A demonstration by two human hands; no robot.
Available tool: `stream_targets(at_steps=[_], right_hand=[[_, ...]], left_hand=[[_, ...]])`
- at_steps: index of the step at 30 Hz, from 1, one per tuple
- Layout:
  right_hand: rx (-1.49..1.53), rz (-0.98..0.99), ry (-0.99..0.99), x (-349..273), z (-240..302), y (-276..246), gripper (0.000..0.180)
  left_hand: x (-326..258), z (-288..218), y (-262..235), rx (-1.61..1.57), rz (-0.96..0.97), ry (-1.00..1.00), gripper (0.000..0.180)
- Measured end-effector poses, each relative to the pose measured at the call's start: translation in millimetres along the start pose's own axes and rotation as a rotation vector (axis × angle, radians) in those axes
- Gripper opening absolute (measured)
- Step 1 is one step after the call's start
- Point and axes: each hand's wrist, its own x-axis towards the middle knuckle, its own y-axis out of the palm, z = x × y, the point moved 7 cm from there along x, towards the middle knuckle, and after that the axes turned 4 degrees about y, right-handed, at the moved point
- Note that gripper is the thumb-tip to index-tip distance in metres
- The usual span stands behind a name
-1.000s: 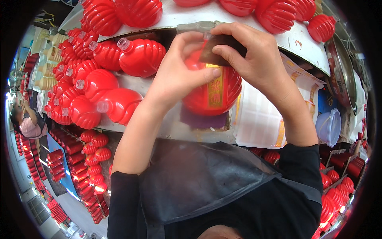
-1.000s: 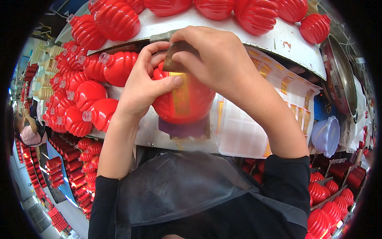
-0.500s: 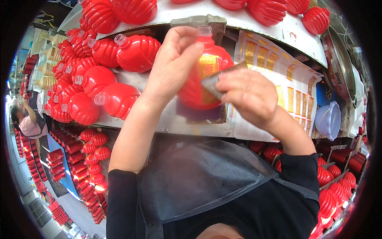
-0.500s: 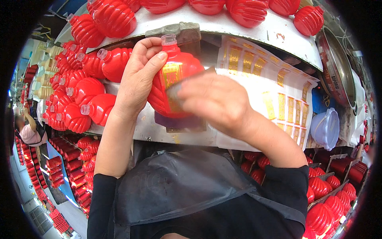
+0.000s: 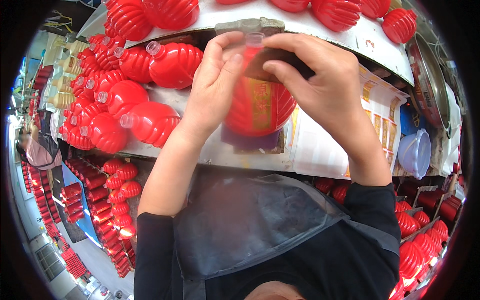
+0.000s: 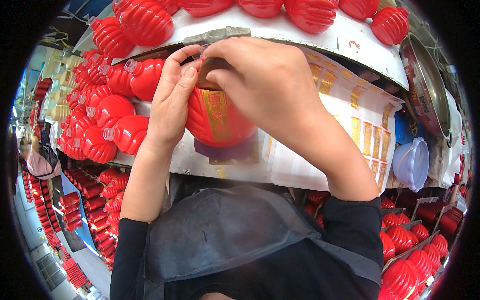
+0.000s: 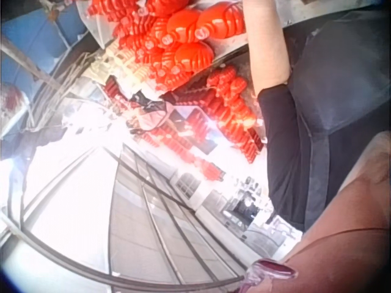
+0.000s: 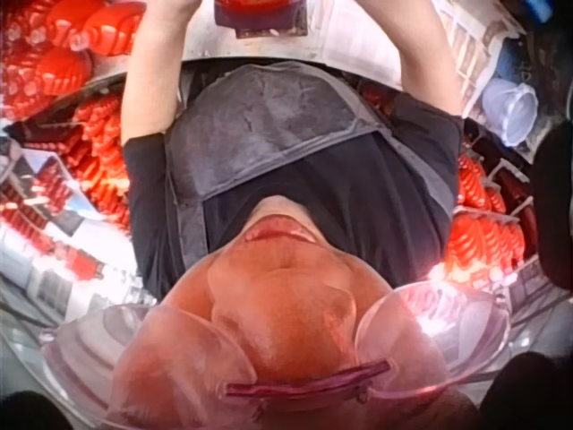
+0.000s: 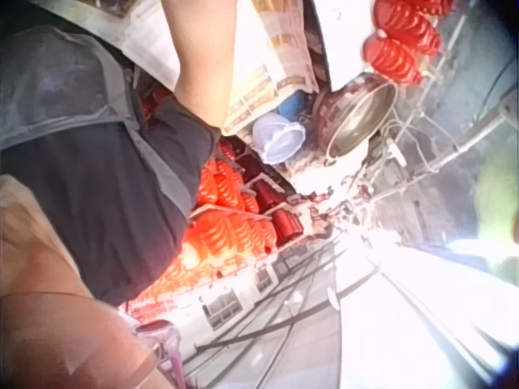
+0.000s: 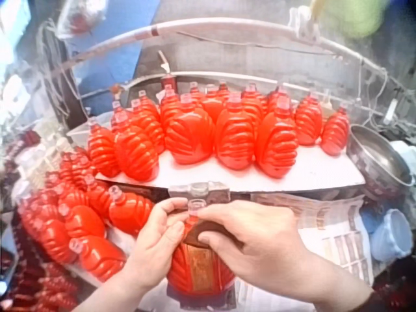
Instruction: The person repeatedly picks up red ribbed plastic bottles from a metal table, peels a gold label from a sheet, and wraps it around each bottle by hand. The labeled bottles are placed back on the table. The process is repeated for multiple bottles.
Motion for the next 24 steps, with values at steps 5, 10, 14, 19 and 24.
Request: stream_targets(at_steps=[5, 10, 14, 19, 24], right_hand=[[-0.176, 0.047, -0.007, 9.5, 1.2, 1.8, 0.03], [-0.222, 0.066, -0.082, 7.7, -0.1, -2.0, 0.031], [-0.218, -0.03, -0.141, -1.9, -4.7, -9.4, 0.029], [-0.101, -0.013, -0.258, -44.3, 19.4, 8.1, 0.022], [0.021, 0.174, -0.444, -82.1, 55.6, 24.1, 0.009]], left_hand=[[-2.7, -2.1, 3.4, 0.08, -0.023, -0.038, 0.061], [7.5, -6.0, 2.3, 0.199, -0.013, -0.064, 0.064], [11.3, 2.1, 0.3, 0.1, -0.066, -0.117, 0.052], [20.7, 10.8, -11.5, 0.078, -0.111, -0.111, 0.055], [23.6, 13.6, -13.4, 0.104, -0.113, -0.085, 0.044]])
